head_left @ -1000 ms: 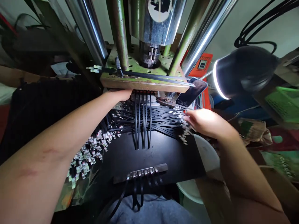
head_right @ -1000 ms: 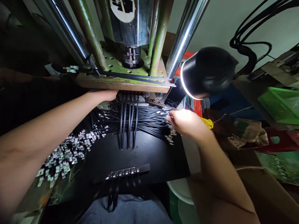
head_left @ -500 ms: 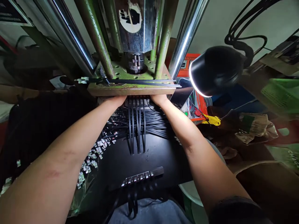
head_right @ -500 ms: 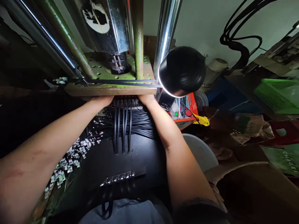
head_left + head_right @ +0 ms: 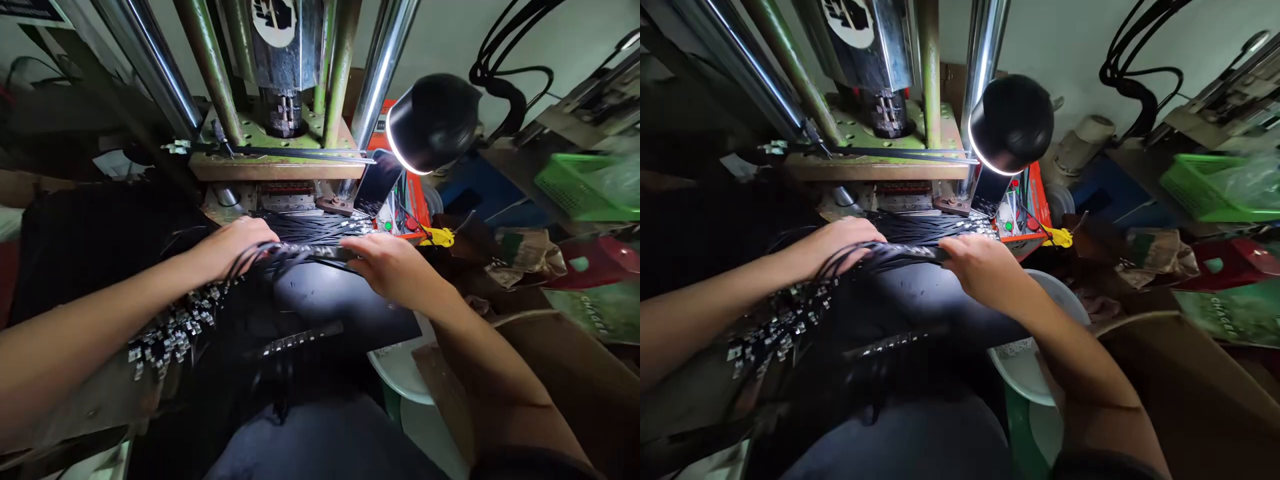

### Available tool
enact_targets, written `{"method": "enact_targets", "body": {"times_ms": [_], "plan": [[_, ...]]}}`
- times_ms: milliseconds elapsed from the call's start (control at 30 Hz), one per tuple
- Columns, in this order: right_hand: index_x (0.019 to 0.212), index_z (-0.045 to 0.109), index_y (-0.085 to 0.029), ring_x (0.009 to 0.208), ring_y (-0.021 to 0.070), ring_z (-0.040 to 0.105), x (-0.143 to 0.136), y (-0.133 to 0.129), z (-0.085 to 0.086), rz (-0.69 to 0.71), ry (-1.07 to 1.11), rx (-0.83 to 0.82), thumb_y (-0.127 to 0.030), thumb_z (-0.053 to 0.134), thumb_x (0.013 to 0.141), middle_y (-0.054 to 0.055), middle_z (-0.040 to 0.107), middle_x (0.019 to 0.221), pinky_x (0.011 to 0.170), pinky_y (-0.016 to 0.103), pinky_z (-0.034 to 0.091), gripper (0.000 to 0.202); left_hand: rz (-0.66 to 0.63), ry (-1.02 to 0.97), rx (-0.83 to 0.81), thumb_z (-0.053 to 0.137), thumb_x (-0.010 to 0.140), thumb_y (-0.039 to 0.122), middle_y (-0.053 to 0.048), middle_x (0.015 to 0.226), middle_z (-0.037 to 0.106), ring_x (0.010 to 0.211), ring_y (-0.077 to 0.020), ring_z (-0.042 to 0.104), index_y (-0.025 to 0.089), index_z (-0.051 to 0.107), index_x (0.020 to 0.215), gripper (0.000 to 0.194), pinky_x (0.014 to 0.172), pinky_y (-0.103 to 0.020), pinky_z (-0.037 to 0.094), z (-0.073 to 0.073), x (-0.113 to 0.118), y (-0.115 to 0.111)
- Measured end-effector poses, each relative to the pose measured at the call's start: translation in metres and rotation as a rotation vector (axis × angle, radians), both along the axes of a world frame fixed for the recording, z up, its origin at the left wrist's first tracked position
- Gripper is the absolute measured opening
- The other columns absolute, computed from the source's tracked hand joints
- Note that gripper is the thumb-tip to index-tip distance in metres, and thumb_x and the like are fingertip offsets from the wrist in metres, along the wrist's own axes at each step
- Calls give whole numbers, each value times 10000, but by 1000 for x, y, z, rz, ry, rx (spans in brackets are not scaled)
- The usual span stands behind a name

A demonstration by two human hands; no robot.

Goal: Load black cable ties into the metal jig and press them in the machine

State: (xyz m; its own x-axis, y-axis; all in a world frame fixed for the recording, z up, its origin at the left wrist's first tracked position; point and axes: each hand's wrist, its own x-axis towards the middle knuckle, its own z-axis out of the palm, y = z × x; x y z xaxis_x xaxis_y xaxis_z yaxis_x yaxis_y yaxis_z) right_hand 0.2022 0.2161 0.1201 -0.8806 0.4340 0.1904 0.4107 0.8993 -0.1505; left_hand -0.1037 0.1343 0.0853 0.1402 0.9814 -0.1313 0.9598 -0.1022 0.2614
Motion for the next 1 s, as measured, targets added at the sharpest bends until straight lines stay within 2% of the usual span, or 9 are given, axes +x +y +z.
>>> {"method": "enact_targets", "body": {"times_ms": [133,267,367,433,567,667,767,867,1000], "plan": [[1001,679,-183,886,228,623,41,-3,-48,-121,-248,-167,-177,595,880,89,682,922,778,329,487,148,-193,187,25,520,843,240,-100,1033,672,1030,-287,571,197,712,1010,258,861,-386,427,-16,53,3],[1193,623,-164,1061,256,592,56,-7,-79,-49,-69,-271,-140,578,857,132,655,1137,922,396,502,341,-292,232,46,511,853,194,-121,982,683,1001,-296,600,172,710,926,213,811,-391,443,-28,100,12],[1338,532,-171,1195,225,555,51,-4,-75,123,77,-351,-22,452,835,127,608,1291,1036,405,462,531,-223,95,64,474,891,223,-118,1035,693,1022,-285,608,177,709,982,256,859,-387,452,-25,113,18],[1346,531,-181,1203,218,571,46,1,-69,98,95,-382,-10,442,824,116,614,1308,1053,409,459,557,-83,-103,3,400,956,344,-110,1053,702,1041,-277,612,182,713,991,354,919,-392,441,-18,114,17],[1403,482,-178,1302,229,517,28,-5,-70,98,65,-335,-22,456,835,130,523,1434,1092,405,433,589,20,-504,-399,112,972,627,-54,842,720,813,-219,656,191,711,792,762,804,-337,489,-4,116,-7],[1241,591,-156,1173,242,595,9,-10,-75,137,30,-255,-52,446,868,138,625,1287,991,378,492,413,-84,-656,-530,505,871,599,-5,842,705,766,-194,645,206,673,881,427,682,-275,488,3,114,-29],[1141,612,-157,1032,241,640,-1,5,-70,-64,40,-196,-47,450,859,122,685,1108,910,362,510,343,31,-410,-278,606,822,423,-13,931,704,837,-214,655,227,637,1025,284,744,-300,489,5,95,-33],[1327,509,-128,1290,307,509,-15,34,-63,-114,7,-145,-128,584,847,196,543,1375,1064,445,423,486,116,26,13,673,775,519,-143,1354,575,1218,-340,546,198,460,1395,730,1050,-481,377,-6,64,-10],[1533,255,-103,1498,402,133,-64,64,-70,30,-137,-156,-464,845,669,249,148,1606,1203,543,211,1106,8,264,-49,827,453,692,-229,1625,-49,1492,-455,-5,127,41,1572,1480,1172,-636,22,-32,31,44]]}}
